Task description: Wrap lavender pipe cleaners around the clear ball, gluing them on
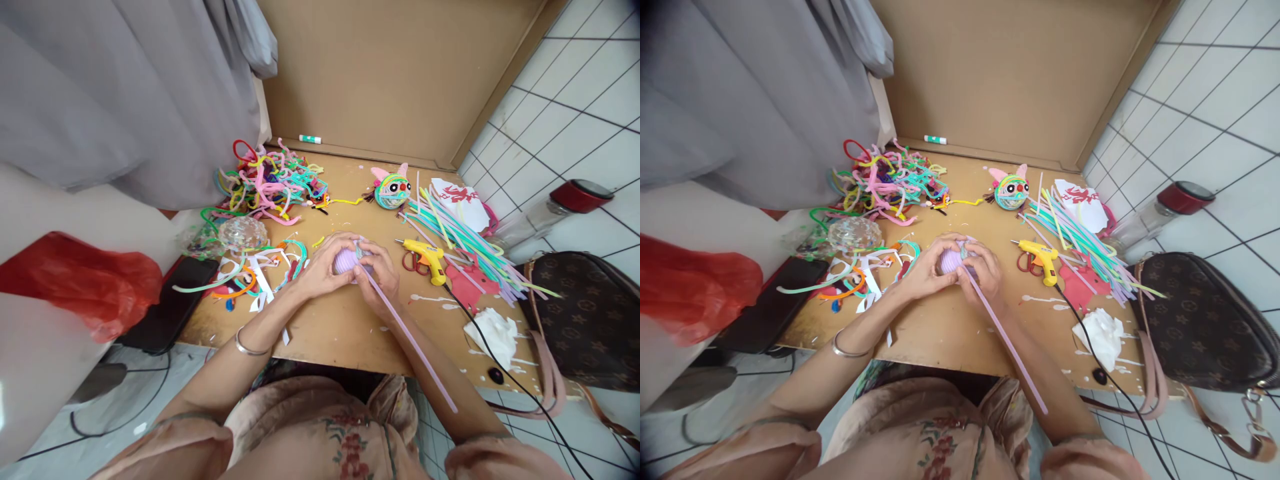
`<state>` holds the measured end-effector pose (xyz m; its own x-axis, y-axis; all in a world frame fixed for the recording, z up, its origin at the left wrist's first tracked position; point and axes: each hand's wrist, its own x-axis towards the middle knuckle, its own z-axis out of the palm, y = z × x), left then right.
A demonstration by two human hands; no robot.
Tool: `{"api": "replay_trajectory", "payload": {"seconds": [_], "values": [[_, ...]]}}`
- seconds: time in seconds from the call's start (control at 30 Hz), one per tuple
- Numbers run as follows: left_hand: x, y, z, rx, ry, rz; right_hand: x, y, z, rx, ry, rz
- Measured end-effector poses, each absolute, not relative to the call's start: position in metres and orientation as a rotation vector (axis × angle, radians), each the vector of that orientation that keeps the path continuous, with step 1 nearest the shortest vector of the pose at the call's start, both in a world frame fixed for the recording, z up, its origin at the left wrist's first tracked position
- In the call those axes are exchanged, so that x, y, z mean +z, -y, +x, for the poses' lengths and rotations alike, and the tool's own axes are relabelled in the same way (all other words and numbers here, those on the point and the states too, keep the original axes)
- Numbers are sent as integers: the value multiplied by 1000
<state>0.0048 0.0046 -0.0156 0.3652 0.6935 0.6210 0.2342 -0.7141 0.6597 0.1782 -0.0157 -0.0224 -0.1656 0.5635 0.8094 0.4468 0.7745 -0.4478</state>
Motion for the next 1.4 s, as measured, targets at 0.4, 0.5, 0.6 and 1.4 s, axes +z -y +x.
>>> {"api": "replay_trajectory", "payload": {"seconds": [0.4, 0.5, 0.6, 1.4], "values": [[-19, -9, 1, 1303, -843, 2054, -21, 10, 204, -225, 1841, -993], [-20, -10, 0, 1296, -849, 2032, -16, -1, 234, -276, 1566, -1514], [-21, -11, 1, 1291, -850, 2017, -7, -5, 260, -224, 1509, -2082], [-17, -3, 1, 1286, -870, 1978, -2, -6, 262, -181, 1359, -1692]]}}
